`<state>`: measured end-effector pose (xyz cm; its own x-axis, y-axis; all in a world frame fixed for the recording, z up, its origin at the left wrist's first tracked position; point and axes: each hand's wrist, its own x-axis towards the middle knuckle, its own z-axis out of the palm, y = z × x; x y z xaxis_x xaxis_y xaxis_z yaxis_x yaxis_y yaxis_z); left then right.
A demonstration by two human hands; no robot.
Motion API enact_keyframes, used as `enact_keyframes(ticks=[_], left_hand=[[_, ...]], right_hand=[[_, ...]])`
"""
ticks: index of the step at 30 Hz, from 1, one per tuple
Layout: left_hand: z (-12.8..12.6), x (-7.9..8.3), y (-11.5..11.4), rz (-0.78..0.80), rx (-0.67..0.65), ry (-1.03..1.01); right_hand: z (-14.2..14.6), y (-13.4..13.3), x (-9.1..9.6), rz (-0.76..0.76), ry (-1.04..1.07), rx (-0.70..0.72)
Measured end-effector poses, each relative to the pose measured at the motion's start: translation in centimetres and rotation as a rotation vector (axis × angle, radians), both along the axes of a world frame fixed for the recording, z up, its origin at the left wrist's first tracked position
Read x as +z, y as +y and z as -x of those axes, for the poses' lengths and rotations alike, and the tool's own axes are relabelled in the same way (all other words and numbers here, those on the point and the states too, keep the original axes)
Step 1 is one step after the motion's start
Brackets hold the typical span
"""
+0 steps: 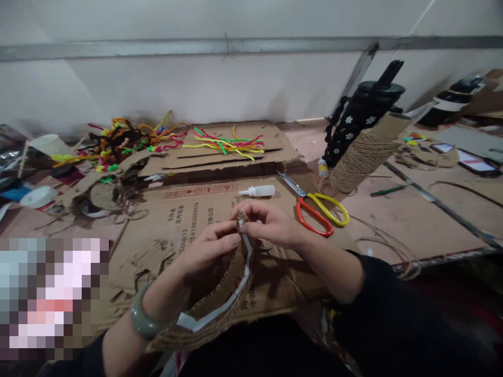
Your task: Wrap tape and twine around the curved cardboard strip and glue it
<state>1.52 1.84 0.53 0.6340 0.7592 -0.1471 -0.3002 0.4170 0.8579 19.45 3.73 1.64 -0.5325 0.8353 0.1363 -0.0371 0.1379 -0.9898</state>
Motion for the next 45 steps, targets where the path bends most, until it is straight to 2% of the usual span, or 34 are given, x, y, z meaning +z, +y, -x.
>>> enact_keyframes(ticks=[10,14,16,18,20,23,26,28,31,36,39,45], left_hand=[[-0.1,-0.2,0.2,-0.11,-0.044,0.053],[-0.4,-0.2,0.0,-0.068,-0.026,0.032],[-0.5,-0.1,-0.2,-0.028,0.006,0.01],[-0.7,0.2,-0.2,0.006,0.038,-0.02],[-0.7,0.3,-0.1,0.024,0.076,-0.038],[-0.6,0.3,0.2,0.015,0.162,-0.046],[-0.6,0.1,0.4,-0.05,0.262,-0.024],[-0.6,-0.1,0.6,-0.087,0.317,0.005],[-0.6,-0.2,0.7,-0.123,0.347,0.032],[-0.7,-0.2,0.7,-0.201,0.331,0.049],[-0.6,-0.2,0.7,-0.203,0.318,0.059],[-0.4,-0.4,0.7,-0.188,0.32,0.057]], right_hand=[[0.1,-0.1,0.0,-0.071,-0.04,0.001],[0.1,0.1,-0.2,-0.094,-0.008,0.0],[0.1,0.2,-0.4,-0.099,0.019,-0.039],[0.1,0.2,-0.7,-0.131,0.043,-0.143],[0.1,0.0,-0.8,-0.232,0.04,-0.289],[0.2,-0.5,-0.7,-0.531,-0.021,-0.474],[0.3,-0.9,-0.2,-0.806,-0.091,-0.485],[0.4,-1.2,-0.1,-0.869,-0.128,-0.444],[0.6,-1.3,-0.2,-0.878,-0.171,-0.418],[0.9,-1.2,-0.6,-0.866,-0.191,-0.453],[0.9,-1.2,-0.7,-0.842,-0.193,-0.47],[0.9,-1.3,-1.0,-0.899,-0.188,-0.457]])
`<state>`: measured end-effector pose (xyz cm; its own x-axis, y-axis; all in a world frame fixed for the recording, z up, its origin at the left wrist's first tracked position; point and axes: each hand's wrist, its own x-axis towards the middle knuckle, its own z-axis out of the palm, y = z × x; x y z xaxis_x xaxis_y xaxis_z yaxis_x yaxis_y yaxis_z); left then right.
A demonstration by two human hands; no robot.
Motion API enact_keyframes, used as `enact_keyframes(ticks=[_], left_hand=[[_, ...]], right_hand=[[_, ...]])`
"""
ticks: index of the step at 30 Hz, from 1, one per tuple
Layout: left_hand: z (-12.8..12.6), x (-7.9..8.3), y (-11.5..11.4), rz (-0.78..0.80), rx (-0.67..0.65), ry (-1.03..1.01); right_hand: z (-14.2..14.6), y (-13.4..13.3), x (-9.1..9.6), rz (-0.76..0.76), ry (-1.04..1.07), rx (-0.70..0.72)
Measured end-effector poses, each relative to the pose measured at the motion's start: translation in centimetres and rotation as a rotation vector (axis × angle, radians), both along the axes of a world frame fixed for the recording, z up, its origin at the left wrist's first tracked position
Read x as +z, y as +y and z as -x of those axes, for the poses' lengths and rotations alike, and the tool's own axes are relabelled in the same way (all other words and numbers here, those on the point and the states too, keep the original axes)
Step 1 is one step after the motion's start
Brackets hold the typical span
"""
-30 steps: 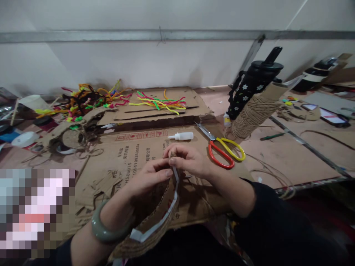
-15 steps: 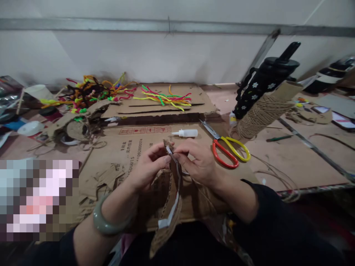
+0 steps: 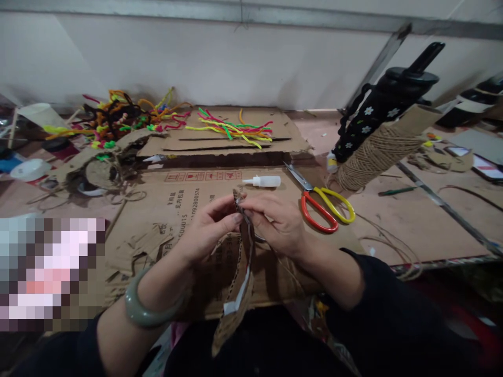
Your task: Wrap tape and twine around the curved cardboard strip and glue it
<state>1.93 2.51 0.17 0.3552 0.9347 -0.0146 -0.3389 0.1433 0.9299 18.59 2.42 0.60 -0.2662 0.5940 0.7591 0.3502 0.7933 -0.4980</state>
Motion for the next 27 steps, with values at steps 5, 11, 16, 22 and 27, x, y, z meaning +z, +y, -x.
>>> enact_keyframes(ticks=[5,11,16,22,27], left_hand=[[0.1,0.0,0.0,0.028,0.023,-0.011],[0.1,0.1,0.0,0.069,-0.011,-0.012],[-0.2,0.7,-0.4,0.105,-0.043,-0.051],[-0.4,1.5,-0.3,0.144,-0.076,-0.039],[0.0,0.6,0.1,0.112,-0.08,0.05]], right_hand=[[0.1,-0.3,-0.2,0.03,-0.046,0.037],[0.1,-0.5,0.1,0.077,-0.025,0.106],[-0.4,0.1,0.6,0.151,0.084,0.01],[-0.7,1.2,0.5,0.371,0.082,0.066],[-0.8,1.5,0.6,0.578,0.1,0.141]])
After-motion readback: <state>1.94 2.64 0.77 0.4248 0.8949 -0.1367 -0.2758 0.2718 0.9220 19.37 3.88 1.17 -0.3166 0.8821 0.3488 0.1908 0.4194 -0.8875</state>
